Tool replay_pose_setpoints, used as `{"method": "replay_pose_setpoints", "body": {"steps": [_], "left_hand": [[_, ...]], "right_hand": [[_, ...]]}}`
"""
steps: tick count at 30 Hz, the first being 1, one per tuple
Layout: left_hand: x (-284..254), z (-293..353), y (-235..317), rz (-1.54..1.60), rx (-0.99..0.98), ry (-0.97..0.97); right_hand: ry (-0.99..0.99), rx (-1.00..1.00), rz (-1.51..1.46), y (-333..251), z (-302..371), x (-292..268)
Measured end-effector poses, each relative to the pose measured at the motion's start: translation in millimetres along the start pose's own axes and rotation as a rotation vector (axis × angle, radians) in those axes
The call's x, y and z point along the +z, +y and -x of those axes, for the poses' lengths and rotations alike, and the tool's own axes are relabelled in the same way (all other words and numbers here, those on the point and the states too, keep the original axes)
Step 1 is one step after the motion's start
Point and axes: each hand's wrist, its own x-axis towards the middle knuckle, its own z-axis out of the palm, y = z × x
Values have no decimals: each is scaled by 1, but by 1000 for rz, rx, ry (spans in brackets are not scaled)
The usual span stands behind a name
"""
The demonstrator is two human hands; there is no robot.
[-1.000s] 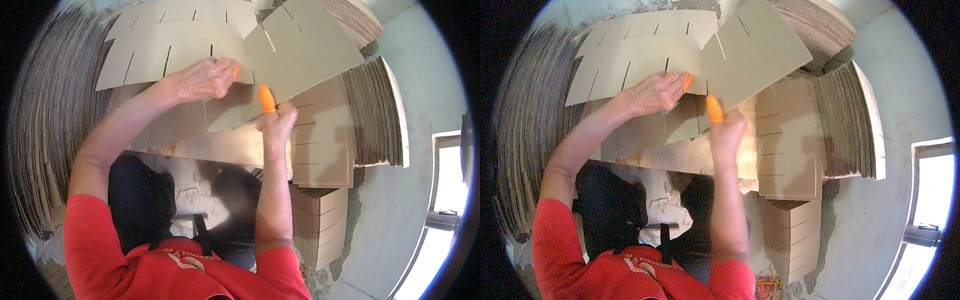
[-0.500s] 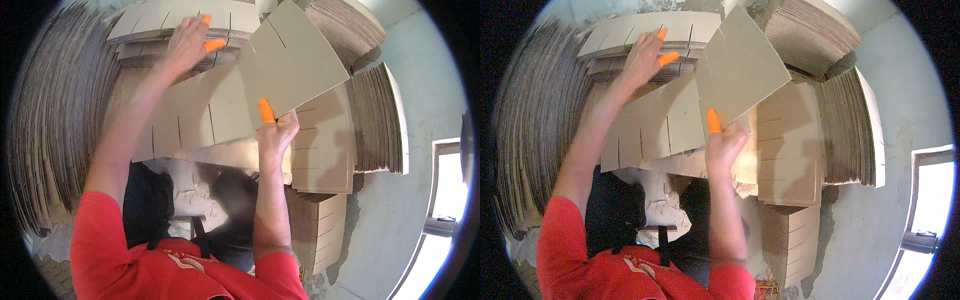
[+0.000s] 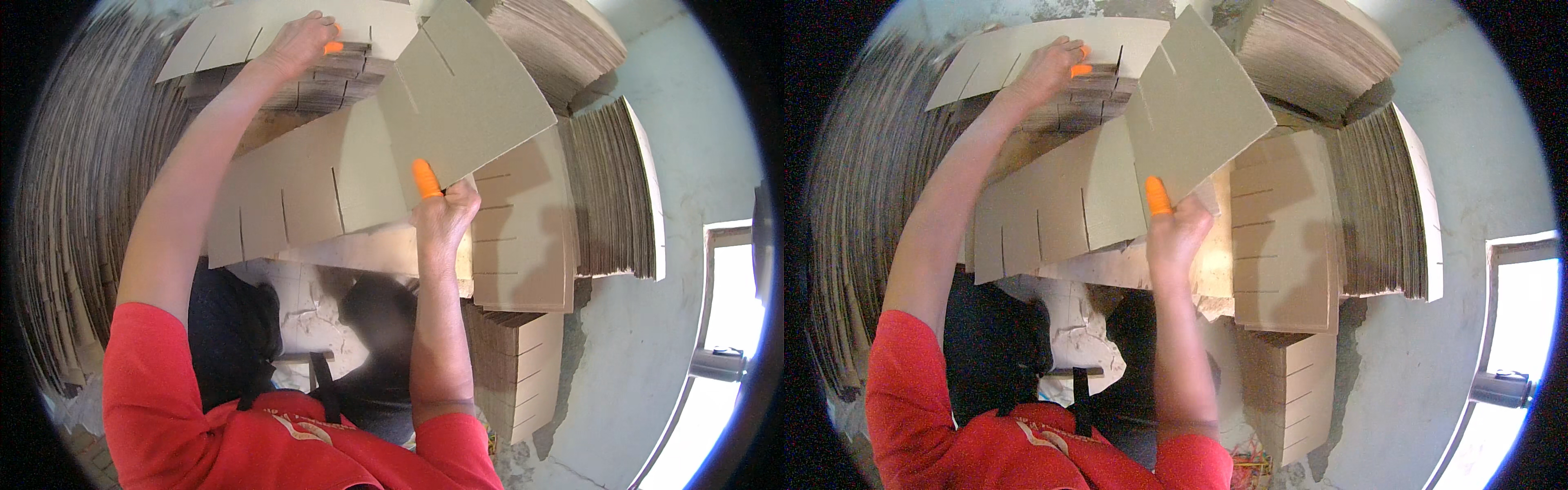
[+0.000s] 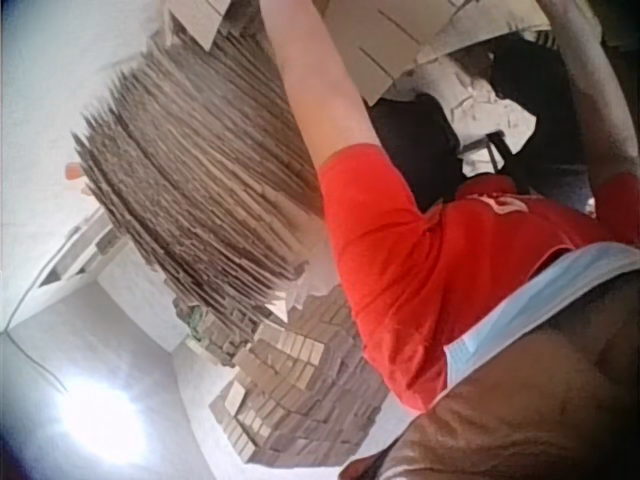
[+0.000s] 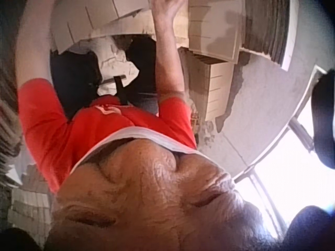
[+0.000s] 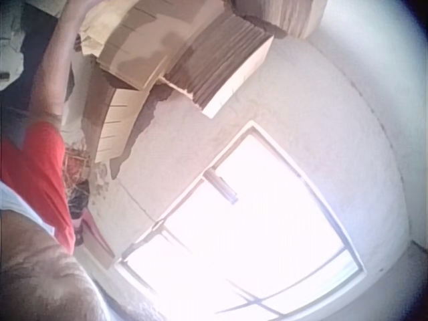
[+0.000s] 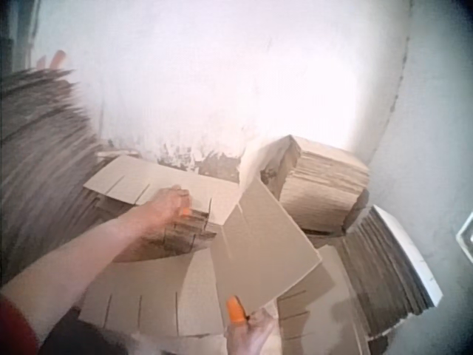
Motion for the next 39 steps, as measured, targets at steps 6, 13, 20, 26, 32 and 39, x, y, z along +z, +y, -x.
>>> {"method": "replay_pose_setpoints", "body": {"steps": [6,13,20,26,32,39], "left_hand": [[-18,-3,28,-116,182,36],[-38,15,84,-34,404,54],[-60,33,102,-127,393,-206],[-43,34,122,-72,350,-146],[-45,45,130,-8,282,-65],[-61,67,153,67,364,-123]], "right_hand": [[66,-131,-182,-3,-3,7],[29,-41,-228,20,-11,8],[8,-113,-20,-14,-21,-14],[-53,53,-214,-26,-18,-22],[12,6,-260,-19,-22,-30],[-32,7,-276,-23,-17,-16]]}}
